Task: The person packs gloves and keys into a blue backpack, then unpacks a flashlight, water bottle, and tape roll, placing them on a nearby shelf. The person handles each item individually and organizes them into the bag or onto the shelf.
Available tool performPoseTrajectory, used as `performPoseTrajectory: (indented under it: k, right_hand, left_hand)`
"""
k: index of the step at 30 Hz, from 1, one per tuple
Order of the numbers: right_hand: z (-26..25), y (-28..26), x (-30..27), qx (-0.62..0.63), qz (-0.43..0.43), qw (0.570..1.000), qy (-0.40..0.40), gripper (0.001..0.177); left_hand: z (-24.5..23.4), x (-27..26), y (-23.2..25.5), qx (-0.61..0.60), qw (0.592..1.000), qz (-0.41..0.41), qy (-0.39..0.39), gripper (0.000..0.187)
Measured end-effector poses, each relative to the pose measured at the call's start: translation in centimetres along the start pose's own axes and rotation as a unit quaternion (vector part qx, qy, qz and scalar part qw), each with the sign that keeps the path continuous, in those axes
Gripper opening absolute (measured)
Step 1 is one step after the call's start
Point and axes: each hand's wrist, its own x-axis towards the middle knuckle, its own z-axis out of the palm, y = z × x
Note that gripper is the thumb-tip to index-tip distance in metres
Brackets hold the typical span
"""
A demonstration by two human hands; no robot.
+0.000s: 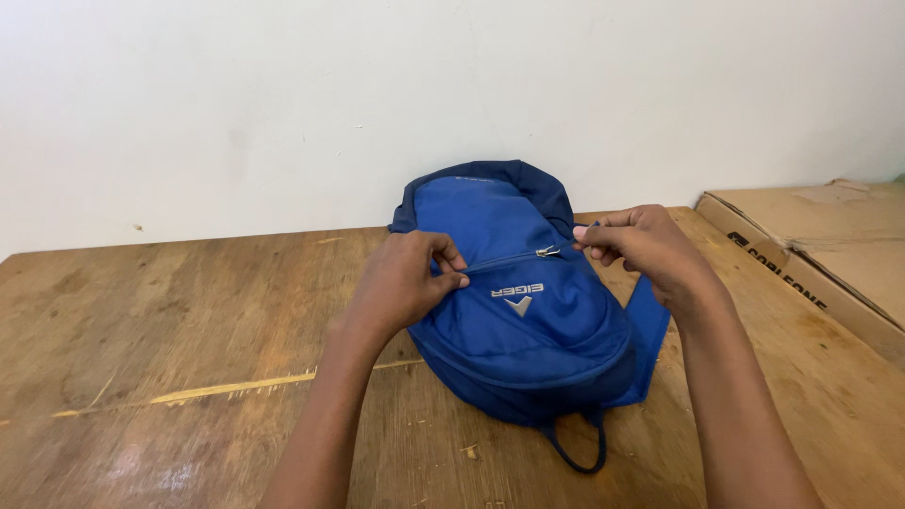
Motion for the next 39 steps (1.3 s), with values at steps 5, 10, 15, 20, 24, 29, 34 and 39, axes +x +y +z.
performPoseTrajectory:
  k: [5, 10, 15, 20, 24, 29, 34, 39]
  right_hand:
    - [-0.8, 2.2, 1.3, 0.013, 0.018, 0.999, 0.029, 0.016]
    - [-1.7, 5.1, 3.3, 0.006, 0.007, 0.999, 0.043, 0.026]
    - [-0.8, 7.7, 4.4, 0.007, 0.011, 0.999, 0.052, 0.020]
    - [-2.5, 6.5, 3.3, -0.018, -0.009, 1.000, 0.021, 0.034]
    - [-5.0, 4.6, 1.0, -0.223, 0.118, 0.958, -0.133, 0.050]
    - [-3.9, 4.7, 0.4, -0.256, 0.242, 0.902, -0.251, 0.059]
    - [-3.1, 5.9, 1.2, -0.228, 0.249, 0.912, -0.235, 0.074]
    - [-4.3, 8.4, 2.6, -0.149, 0.250, 0.933, -0.210, 0.063]
  left_hand:
    - [0.0, -0.1, -0.1, -0.001, 1.000, 0.019, 0.000, 0.016]
    - [-0.2, 0.0, 0.1, 0.011, 0.999, -0.033, -0.029, 0.018]
    - [0.3, -0.1, 0.2, 0.015, 1.000, 0.005, -0.013, 0.018]
    - [0.2, 0.1, -0.7, -0.037, 0.999, -0.032, -0.013, 0.020]
    - [0.6, 2.9, -3.0, -0.044, 0.995, -0.004, 0.086, 0.031]
    - [4.0, 13.7, -6.5, 0.081, 0.991, -0.046, 0.092, 0.046]
    - [5.9, 21.8, -10.1, -0.006, 0.984, -0.181, -0.006, 0.051]
    - [7.2, 23.4, -10.1, 0.048, 0.970, -0.236, 0.016, 0.031]
